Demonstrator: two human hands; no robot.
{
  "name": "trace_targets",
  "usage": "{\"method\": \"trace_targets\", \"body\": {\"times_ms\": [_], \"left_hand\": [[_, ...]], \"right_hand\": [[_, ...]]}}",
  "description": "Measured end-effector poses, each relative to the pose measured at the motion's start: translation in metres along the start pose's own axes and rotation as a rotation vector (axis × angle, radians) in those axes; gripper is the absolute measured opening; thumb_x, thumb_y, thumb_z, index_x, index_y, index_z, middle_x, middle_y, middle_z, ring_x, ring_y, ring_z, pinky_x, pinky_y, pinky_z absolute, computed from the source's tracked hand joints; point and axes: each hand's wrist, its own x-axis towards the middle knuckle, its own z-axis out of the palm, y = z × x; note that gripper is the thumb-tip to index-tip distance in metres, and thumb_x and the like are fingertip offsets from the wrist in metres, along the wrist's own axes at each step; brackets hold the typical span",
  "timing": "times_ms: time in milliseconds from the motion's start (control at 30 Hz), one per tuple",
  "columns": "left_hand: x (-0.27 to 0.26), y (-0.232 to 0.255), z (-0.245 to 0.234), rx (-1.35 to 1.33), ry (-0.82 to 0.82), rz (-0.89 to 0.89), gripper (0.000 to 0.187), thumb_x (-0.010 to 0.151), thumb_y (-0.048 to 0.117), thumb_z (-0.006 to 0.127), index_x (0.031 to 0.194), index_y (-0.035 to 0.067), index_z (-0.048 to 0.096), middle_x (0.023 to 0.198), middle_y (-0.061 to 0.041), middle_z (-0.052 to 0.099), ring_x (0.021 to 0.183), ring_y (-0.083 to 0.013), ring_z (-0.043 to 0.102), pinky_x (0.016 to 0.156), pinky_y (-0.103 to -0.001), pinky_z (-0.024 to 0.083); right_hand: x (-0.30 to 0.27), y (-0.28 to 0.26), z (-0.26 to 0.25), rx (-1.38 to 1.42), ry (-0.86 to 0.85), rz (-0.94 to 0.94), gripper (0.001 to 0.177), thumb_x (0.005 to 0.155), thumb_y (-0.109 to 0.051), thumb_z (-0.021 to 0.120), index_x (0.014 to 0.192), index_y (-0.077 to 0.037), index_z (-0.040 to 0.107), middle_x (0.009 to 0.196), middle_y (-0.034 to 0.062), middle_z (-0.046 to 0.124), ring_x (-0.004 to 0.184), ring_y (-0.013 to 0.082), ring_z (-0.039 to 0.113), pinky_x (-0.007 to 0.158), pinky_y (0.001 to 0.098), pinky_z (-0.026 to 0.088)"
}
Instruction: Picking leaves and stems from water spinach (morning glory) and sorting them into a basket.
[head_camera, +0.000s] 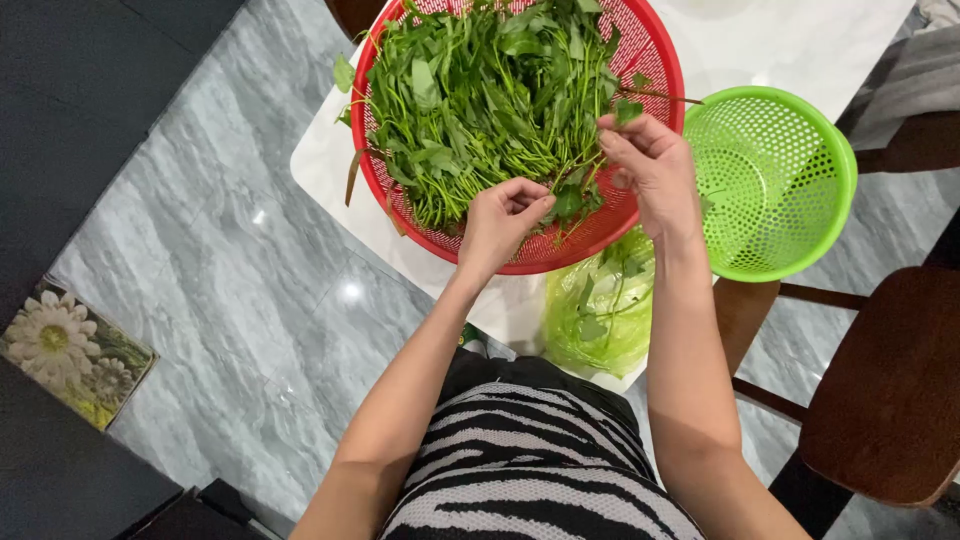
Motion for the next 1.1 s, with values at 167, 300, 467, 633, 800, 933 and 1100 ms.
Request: {"method": "trace_targets", "body": {"times_ms": [167, 300, 467, 633, 800, 933, 1100], "left_hand": [[-0.009, 0.011, -0.010, 0.054, 0.034, -0.034, 0.016, 0.093, 0.016, 0.075, 0.101, 0.002, 0.076, 0.077, 0.003, 0.071, 0.065, -0.0019, 0.058, 0.057, -0.020, 0.046], [-0.013, 0.010, -0.019, 0.064, 0.057, -0.019, 0.016, 0.093, 0.016, 0.075, 0.100, 0.002, 0.075, 0.076, 0.003, 0.071, 0.065, -0.0013, 0.059, 0.057, -0.019, 0.047], [-0.015, 0.013, -0.028, 0.026, 0.083, 0.016, 0.016, 0.094, 0.016, 0.074, 0.100, 0.001, 0.074, 0.077, 0.004, 0.070, 0.064, -0.0009, 0.058, 0.057, -0.019, 0.047], [-0.016, 0.020, -0.029, 0.022, 0.040, -0.070, 0.015, 0.095, 0.016, 0.074, 0.100, 0.002, 0.075, 0.075, 0.002, 0.069, 0.060, -0.0026, 0.057, 0.054, -0.020, 0.046], [-0.010, -0.001, -0.012, -0.245, -0.109, -0.083, 0.017, 0.094, 0.016, 0.076, 0.103, 0.002, 0.074, 0.080, 0.001, 0.071, 0.064, -0.0040, 0.060, 0.057, -0.021, 0.049], [-0.010, 0.000, -0.007, -0.268, -0.139, -0.108, 0.016, 0.095, 0.014, 0.075, 0.104, 0.001, 0.075, 0.082, 0.000, 0.071, 0.066, -0.0049, 0.059, 0.060, -0.021, 0.050], [-0.010, -0.009, -0.021, -0.315, -0.100, -0.125, 0.016, 0.095, 0.013, 0.074, 0.105, 0.001, 0.074, 0.086, -0.001, 0.073, 0.070, -0.0067, 0.063, 0.063, -0.022, 0.053]], "right_hand": [[-0.005, -0.005, 0.004, -0.010, -0.002, -0.039, 0.015, 0.101, -0.012, 0.076, 0.116, -0.008, 0.073, 0.091, -0.0059, 0.068, 0.075, -0.0003, 0.055, 0.062, 0.0164, 0.041], [-0.007, -0.012, 0.010, 0.048, 0.034, -0.064, 0.019, 0.097, -0.010, 0.075, 0.115, -0.010, 0.073, 0.099, -0.0040, 0.073, 0.081, 0.0019, 0.063, 0.064, 0.0177, 0.047], [-0.005, -0.004, -0.001, -0.069, -0.021, -0.164, 0.016, 0.100, -0.006, 0.074, 0.116, -0.006, 0.072, 0.100, -0.0020, 0.074, 0.082, 0.0038, 0.063, 0.069, 0.0198, 0.051], [-0.013, -0.009, 0.009, -0.697, 0.091, -0.335, 0.008, 0.099, -0.003, 0.074, 0.105, -0.002, 0.069, 0.096, 0.0033, 0.075, 0.083, 0.0087, 0.070, 0.073, 0.0255, 0.057], [-0.008, 0.010, 0.007, -0.944, 0.221, -0.614, 0.020, 0.094, 0.004, 0.078, 0.107, 0.000, 0.063, 0.100, 0.0110, 0.073, 0.087, 0.0164, 0.071, 0.076, 0.0307, 0.058], [0.005, 0.038, -0.008, -0.963, 0.363, -0.672, 0.019, 0.097, 0.005, 0.077, 0.108, -0.001, 0.062, 0.103, 0.0124, 0.072, 0.091, 0.0185, 0.072, 0.076, 0.0315, 0.060], [0.008, 0.039, -0.028, -0.842, 0.375, -0.451, 0.019, 0.096, 0.001, 0.075, 0.108, -0.002, 0.061, 0.102, 0.0107, 0.073, 0.091, 0.0169, 0.074, 0.077, 0.0301, 0.061]]}}
